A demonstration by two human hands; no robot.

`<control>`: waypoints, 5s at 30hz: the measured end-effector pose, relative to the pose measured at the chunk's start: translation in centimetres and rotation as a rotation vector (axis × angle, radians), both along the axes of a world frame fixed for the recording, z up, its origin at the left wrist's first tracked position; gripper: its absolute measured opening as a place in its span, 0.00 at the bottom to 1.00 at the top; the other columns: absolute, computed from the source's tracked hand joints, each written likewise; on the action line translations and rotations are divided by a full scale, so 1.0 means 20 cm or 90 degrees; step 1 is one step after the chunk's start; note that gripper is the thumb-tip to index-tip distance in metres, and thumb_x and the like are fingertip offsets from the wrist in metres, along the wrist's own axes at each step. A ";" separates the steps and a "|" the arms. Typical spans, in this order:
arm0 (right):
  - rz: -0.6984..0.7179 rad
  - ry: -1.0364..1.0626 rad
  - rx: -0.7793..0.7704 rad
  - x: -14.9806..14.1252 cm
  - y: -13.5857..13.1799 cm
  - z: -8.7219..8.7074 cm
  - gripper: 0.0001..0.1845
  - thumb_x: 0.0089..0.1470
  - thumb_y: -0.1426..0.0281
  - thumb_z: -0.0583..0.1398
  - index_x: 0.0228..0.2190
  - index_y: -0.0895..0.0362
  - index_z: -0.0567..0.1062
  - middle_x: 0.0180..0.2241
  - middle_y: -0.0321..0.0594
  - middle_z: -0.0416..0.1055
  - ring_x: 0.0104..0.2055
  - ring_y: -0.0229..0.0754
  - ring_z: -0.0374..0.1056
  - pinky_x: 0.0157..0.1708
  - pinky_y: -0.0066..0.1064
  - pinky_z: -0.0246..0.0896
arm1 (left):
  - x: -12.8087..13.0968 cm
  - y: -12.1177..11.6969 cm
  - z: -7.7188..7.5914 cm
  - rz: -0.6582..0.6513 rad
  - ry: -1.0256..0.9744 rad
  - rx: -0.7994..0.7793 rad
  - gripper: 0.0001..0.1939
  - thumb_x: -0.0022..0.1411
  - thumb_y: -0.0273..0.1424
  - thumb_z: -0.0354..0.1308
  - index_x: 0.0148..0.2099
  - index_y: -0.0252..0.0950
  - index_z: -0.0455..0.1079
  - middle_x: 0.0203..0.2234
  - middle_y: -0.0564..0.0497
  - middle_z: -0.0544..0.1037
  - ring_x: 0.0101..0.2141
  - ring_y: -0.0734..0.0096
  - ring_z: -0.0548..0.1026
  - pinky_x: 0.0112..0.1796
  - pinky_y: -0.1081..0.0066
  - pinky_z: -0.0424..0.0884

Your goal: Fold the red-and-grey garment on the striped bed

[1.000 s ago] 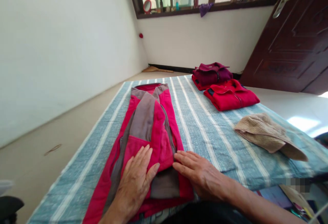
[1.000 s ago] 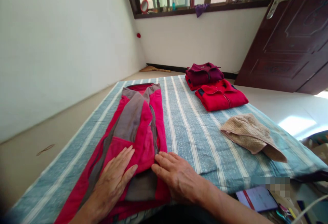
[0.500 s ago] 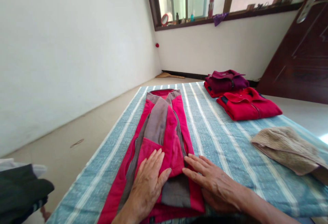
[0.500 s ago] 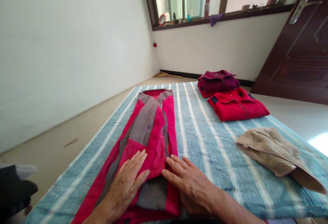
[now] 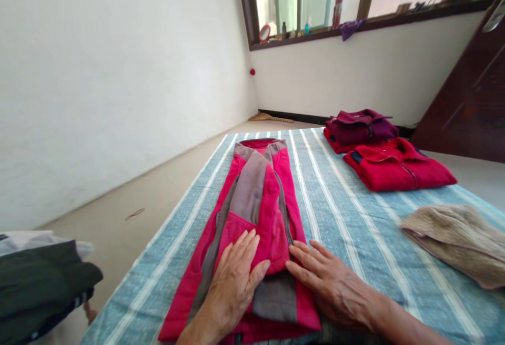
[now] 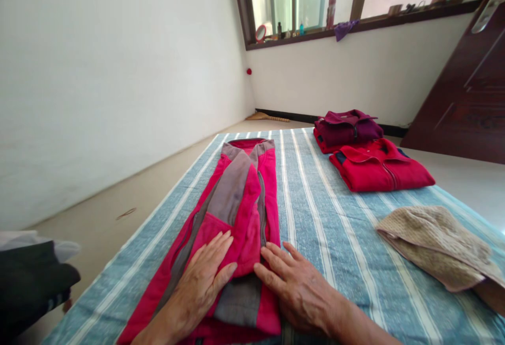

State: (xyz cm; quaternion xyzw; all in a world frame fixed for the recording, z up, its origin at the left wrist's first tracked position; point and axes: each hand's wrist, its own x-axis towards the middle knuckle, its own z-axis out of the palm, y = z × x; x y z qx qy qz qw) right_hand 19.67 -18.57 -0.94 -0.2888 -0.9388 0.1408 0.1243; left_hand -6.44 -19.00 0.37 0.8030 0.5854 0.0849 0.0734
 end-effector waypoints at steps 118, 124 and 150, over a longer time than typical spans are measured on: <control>0.178 0.312 0.113 -0.33 0.30 -0.28 0.29 0.66 0.52 0.36 0.48 0.51 0.68 0.50 0.39 0.72 0.54 0.41 0.66 0.55 0.37 0.56 | 0.00 0.50 0.05 -0.291 0.062 -0.007 0.28 0.66 0.35 0.50 0.66 0.37 0.52 0.65 0.45 0.56 0.64 0.60 0.53 0.62 0.51 0.49; 0.223 0.238 0.119 -0.29 0.34 -0.14 0.23 0.67 0.56 0.40 0.48 0.53 0.67 0.50 0.40 0.71 0.52 0.40 0.67 0.53 0.34 0.57 | -0.01 0.50 0.04 -0.282 0.059 0.021 0.29 0.65 0.33 0.50 0.67 0.40 0.51 0.65 0.47 0.57 0.64 0.62 0.54 0.62 0.54 0.49; 0.236 0.217 0.121 -0.28 0.33 -0.12 0.22 0.67 0.57 0.41 0.49 0.54 0.67 0.51 0.41 0.71 0.52 0.41 0.67 0.52 0.33 0.59 | -0.01 0.50 0.04 -0.280 0.054 0.018 0.29 0.65 0.33 0.50 0.67 0.40 0.51 0.65 0.47 0.57 0.64 0.61 0.55 0.61 0.53 0.51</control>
